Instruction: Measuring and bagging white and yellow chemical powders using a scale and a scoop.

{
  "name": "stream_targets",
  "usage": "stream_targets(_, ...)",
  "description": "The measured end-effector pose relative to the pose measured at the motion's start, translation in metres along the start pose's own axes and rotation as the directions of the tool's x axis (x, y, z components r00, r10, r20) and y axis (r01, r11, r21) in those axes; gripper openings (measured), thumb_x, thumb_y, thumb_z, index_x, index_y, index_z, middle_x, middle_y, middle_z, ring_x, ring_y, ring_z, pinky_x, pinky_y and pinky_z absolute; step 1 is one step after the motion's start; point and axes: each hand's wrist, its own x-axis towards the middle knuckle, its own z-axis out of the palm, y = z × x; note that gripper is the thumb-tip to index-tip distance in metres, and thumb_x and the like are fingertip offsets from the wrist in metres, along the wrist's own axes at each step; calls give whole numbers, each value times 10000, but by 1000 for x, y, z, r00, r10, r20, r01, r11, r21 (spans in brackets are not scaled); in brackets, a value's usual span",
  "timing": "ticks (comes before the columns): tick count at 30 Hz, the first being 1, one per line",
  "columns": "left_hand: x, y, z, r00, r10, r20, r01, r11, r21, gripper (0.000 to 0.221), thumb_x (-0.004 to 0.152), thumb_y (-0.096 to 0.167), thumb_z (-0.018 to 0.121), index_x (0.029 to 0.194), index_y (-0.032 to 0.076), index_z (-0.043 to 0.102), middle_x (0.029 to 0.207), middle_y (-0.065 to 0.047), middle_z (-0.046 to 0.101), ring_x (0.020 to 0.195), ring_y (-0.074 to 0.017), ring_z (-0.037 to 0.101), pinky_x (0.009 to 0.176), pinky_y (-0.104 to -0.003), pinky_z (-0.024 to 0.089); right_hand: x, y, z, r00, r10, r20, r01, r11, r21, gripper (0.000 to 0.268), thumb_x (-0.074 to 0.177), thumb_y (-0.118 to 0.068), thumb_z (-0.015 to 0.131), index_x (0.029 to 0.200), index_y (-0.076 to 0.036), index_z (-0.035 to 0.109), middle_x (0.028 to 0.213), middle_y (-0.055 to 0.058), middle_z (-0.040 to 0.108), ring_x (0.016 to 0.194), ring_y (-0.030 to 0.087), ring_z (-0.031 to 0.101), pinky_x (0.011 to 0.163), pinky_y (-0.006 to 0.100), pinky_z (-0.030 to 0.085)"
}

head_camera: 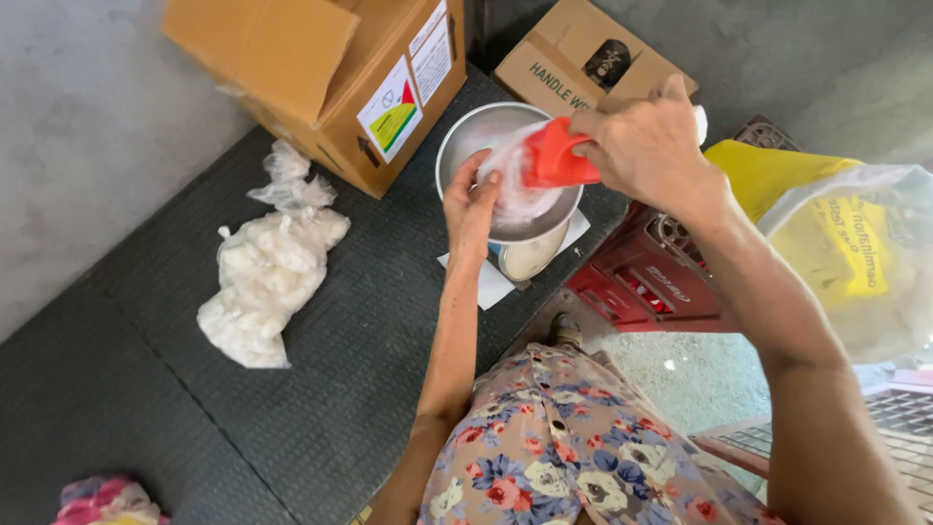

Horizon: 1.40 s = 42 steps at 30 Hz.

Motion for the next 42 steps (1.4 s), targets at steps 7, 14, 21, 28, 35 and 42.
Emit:
stream_targets(7,1,-9,-9,997,70,9,-70,997,-29,405,942,68,703,1342,69,641,1115,-7,676,713,-69,529,631,-225,472,-32,4,2,989,141,38,-143,989,37,231,939,-348,775,1115,-200,754,887,50,740,747,253,657,824,420,404)
stream_targets(14,-9,17,-4,953,304,-4,-286,901,325,443,945,92,730,1374,74,621,1300,-60,559,1074,-180,568,876,-309,517,-87,24,-28,869,494,10,-398,690,605,221,941,-146,809,1098,-31,705,993,169,723,880,295,700,786,379,541)
stream_targets(21,-41,47,57,740,673,-3,-538,594,598,349,1034,126,693,1363,26,632,1391,-151,507,1366,-309,485,1190,-466,400,-230,91,-23,739,673,-17,-474,539,696,208,996,-105,791,1145,10,702,1046,93,707,946,160,671,855,306,535)
stream_targets(28,-87,12,162,758,643,113,-628,670,397,292,1031,84,639,1315,16,630,1384,-164,533,1377,-324,497,1211,-462,409,-380,108,-59,492,863,116,-667,288,687,173,1060,-120,771,1165,7,718,1006,90,700,926,112,639,874,286,515)
stream_targets(35,-148,-58,262,781,359,510,-567,751,339,317,952,78,689,1265,51,647,1291,-123,623,1261,-307,572,1117,-420,455,-434,126,16,426,868,254,-903,390,181,307,976,-118,647,1278,-143,692,1036,165,721,917,331,710,837,474,520)
stream_targets(42,-193,-134,301,757,121,642,-463,793,396,531,941,118,722,1428,52,519,1392,-178,491,1267,-344,536,1082,-432,458,-449,138,126,283,763,581,-876,452,-168,186,1009,-205,561,1144,-135,669,1074,138,742,991,322,721,925,566,458)
